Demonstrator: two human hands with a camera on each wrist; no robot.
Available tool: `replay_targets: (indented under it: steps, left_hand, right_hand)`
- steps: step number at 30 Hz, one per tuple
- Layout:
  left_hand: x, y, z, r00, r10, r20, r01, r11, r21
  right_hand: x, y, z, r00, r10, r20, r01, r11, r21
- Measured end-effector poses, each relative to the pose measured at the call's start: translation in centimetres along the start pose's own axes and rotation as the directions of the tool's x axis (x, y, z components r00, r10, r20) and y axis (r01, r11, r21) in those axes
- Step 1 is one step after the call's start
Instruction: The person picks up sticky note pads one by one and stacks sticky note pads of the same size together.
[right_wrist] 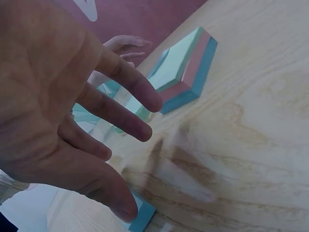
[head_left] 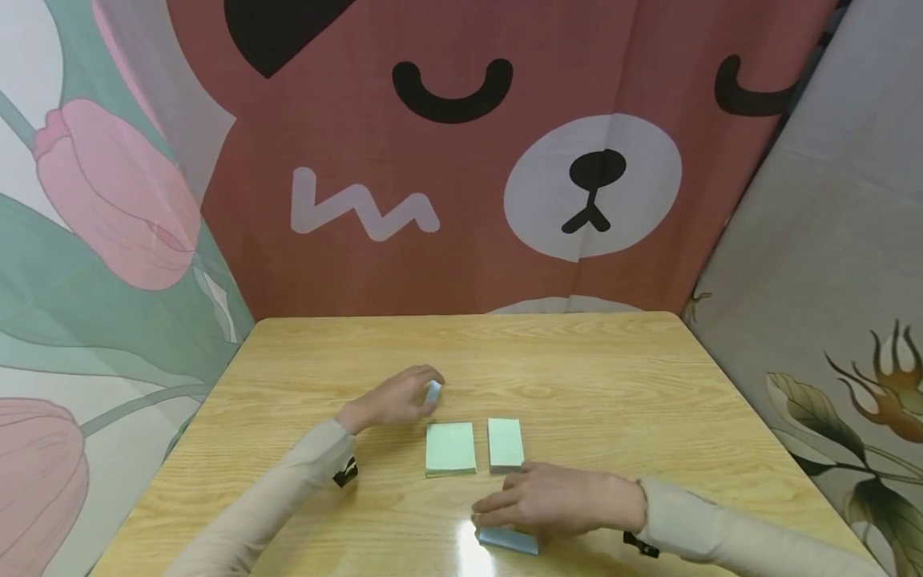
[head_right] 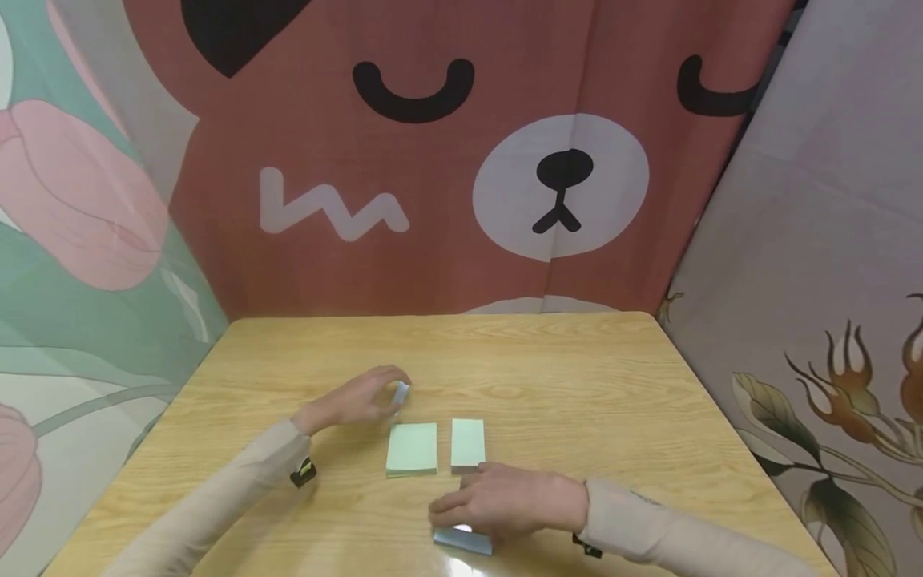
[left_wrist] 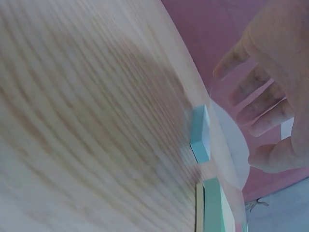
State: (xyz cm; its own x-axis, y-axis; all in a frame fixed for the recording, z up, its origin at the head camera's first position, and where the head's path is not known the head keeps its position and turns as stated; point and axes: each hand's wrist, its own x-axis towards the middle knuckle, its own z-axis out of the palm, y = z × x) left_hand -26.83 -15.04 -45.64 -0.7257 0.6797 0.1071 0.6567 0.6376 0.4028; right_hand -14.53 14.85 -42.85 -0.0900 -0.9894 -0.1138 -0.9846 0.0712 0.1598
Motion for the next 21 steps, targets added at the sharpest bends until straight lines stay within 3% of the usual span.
replay_targets:
  steps: [12, 21]
  left_hand:
    - [-0.2, -1.0, 0.3, 0.999, -0.028, 0.035, 0.029, 0.999, -0.039]
    - [-0.3, -1.6, 0.2, 0.997, -0.041, 0.065, 0.043, 0.998, -0.044]
  right_hand:
    - [-0.1, -0.1, 0.8, 0.999, -0.013, 0.039, 0.011, 0.998, 0.055]
    - [0.1, -0.4, 0.9, 1.0, -0.011, 0.017, 0.01, 1.0, 0.026]
